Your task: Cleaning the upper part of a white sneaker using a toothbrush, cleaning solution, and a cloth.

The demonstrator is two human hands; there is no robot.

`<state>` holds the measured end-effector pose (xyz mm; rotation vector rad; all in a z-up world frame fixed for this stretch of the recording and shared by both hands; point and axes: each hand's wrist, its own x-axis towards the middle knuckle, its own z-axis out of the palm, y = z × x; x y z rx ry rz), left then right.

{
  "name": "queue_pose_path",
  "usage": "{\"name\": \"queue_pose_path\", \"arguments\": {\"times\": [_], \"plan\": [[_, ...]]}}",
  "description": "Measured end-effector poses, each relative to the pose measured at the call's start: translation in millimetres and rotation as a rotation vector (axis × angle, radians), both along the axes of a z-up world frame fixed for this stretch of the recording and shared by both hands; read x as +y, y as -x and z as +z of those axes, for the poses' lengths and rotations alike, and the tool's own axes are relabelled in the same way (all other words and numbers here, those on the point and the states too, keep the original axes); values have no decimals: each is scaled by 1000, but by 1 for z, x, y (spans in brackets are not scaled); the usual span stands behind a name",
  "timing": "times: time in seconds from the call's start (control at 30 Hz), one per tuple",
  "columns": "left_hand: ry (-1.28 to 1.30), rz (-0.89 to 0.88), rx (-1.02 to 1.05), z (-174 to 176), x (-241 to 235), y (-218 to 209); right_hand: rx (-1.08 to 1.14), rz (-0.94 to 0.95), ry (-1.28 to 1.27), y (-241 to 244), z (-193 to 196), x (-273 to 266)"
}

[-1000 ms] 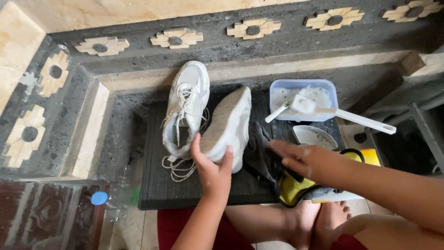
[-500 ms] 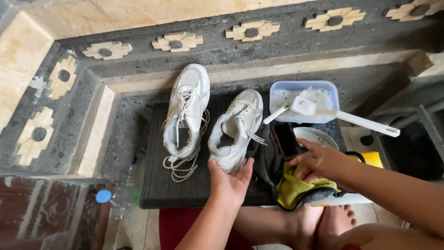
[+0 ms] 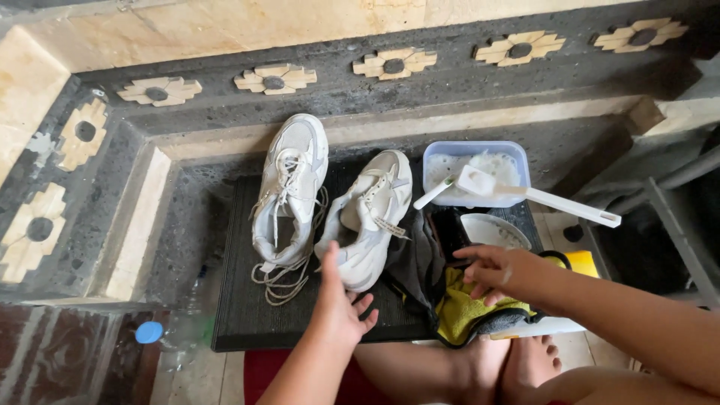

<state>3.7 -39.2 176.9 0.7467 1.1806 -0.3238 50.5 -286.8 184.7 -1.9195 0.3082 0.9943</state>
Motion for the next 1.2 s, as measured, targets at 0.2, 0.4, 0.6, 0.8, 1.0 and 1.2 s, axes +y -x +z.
{"name": "queue_pose_path", "arguments": {"times": [0.2,0.4,0.6,0.8,1.0,1.2], "plan": [[-53,-105,81,1,13,-5,-19,64,-5,-1,-6,1],[-237,-94,-72,2,0,-4,-35,161,1,0,0,5],[-146,251,-232,11,-4,14,3,118,-83,2,-18,-9],[-8,457,-353,4,-8,8,41,98,-121,4,-22,-17],[98,666,-446,-16,-19,-52,21,160,-90,3,-21,-20],[138,594,-594,-41,-31,-96,53,100,-91,5,-31,-30]]}}
